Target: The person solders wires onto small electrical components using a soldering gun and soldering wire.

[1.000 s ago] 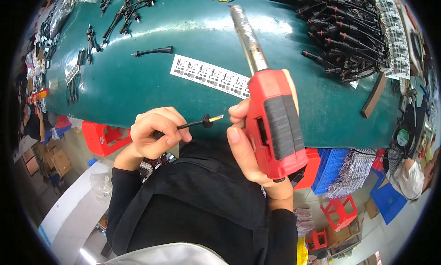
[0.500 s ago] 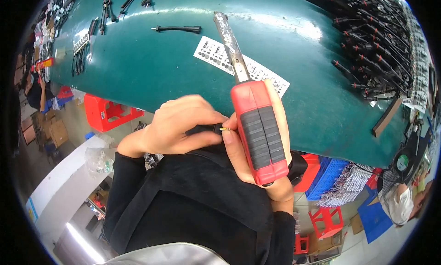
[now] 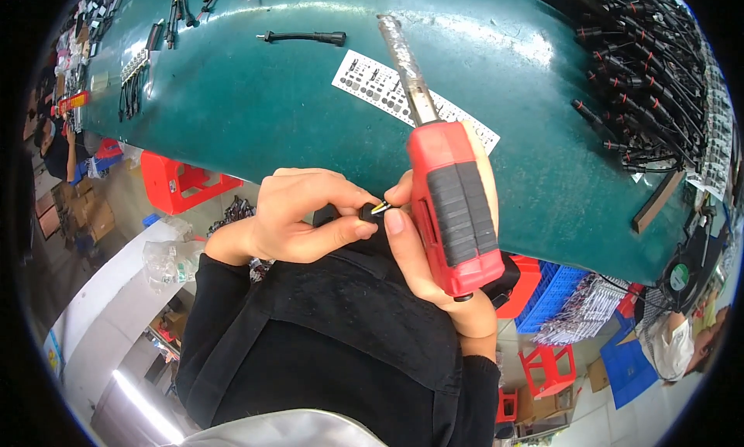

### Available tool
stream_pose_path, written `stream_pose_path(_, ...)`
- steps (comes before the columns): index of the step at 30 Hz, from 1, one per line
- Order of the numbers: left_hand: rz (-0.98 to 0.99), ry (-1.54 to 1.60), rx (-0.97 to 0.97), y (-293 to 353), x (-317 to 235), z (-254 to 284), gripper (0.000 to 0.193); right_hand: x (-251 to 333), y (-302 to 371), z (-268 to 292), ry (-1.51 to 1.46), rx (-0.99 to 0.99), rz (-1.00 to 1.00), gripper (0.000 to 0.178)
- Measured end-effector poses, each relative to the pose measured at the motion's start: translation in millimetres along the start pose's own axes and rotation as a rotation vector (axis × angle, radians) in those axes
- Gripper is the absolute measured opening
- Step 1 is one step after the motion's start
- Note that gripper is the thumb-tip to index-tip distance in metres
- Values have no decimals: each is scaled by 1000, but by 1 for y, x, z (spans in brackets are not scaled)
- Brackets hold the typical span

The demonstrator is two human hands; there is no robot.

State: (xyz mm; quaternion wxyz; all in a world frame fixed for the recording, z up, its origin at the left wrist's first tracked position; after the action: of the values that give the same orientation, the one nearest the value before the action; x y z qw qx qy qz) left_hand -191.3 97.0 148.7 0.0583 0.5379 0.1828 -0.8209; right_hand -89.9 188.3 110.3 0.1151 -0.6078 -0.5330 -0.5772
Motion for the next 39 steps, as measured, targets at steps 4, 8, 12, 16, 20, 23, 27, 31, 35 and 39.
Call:
stream_pose_path(4, -40, -13, 30, -2, -2, 0, 19, 0, -1, -3, -8, 34, 17, 66)
stream_pose_path(8, 4, 56, 21, -2, 0, -2, 19, 3, 0, -1, 8, 3, 16, 69)
stream_pose_path(12, 87, 206, 11, -2, 3, -3, 18, 6, -1, -4, 74, 59, 7, 70)
stream_pose_path(16, -221, -209, 53, -3, -17, -2, 22, 10, 2, -4, 86, -17, 233, 71)
stream_pose_path(20, -477, -448, -11, 3, -31, -3, 25, 9, -3, -6, 90, 35, 237, 68)
stream_pose_path(23, -318, -355, 2, 1, -22, -2, 25, 6, -5, -3, 67, 85, 202, 62)
stream_pose_path(27, -127, -53, -102, 3, 0, -4, 26, -2, -5, -5, 74, 52, 152, 58)
stream_pose_path(31, -123, -93, -72, 4, 2, -7, 26, 3, -3, -1, 65, -11, 229, 65)
stream_pose_path(35, 37, 132, -163, -5, 6, 5, 25, 10, -1, -6, 186, -39, 200, 72)
stream_pose_path(39, -102, -21, -42, -11, -3, 3, 22, 2, 0, -4, 104, -97, 67, 74)
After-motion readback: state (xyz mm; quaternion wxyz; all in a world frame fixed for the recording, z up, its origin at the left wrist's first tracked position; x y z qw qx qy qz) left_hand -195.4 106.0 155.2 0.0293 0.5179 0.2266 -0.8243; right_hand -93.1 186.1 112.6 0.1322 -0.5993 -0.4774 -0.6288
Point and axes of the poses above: each hand's wrist, its own y-axis away from the middle knuckle, its own z-axis out of the back of the hand, x = y × z, the point moved 8 cm from there along -y, towards the middle knuckle, and after that the axes turned 13 degrees about -z, right-handed, at the moved point
